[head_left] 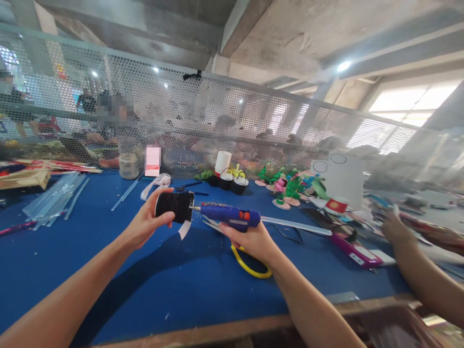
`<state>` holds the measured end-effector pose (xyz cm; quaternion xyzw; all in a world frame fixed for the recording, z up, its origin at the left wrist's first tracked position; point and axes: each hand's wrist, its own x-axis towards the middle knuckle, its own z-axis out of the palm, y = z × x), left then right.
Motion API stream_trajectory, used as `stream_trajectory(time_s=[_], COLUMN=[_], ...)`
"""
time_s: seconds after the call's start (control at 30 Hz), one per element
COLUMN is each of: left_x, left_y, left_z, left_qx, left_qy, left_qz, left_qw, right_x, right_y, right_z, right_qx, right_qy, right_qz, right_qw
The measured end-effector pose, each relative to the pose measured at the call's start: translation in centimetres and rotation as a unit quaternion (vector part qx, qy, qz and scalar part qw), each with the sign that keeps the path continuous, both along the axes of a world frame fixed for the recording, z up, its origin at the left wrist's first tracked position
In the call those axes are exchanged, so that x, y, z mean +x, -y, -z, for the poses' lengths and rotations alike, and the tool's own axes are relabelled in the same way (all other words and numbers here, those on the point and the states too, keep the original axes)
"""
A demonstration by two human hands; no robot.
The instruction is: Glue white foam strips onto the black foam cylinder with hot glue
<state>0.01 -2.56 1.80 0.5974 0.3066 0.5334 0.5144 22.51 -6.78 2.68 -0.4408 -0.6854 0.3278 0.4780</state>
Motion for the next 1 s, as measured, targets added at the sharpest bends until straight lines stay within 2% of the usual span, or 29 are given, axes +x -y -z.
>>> stream_trajectory(time_s=[0.3, 0.67, 1.0], left_x=[0.11, 0.1, -0.22], left_y=[0.08, 0.03, -0.15], left_z=[-0.11, -0.15, 0.13], left_qx=[-0.016, 0.008, 0.035], left_qy=[0.019, 0.016, -0.034], left_qz=[-0.009, -0.004, 0.007], left_qw=[1.0, 1.0, 0.999], right_x=[0.02, 0.09, 0.36], right_y=[-0.22, -0.35, -0.57], right_z=[0.81, 0.72, 0.3], right_qx=[-0.021, -0.053, -0.037], right_qy=[-0.022, -0.036, -0.046], right_qz=[-0.015, -0.028, -0.015], right_qw=[0.999, 0.998, 0.998])
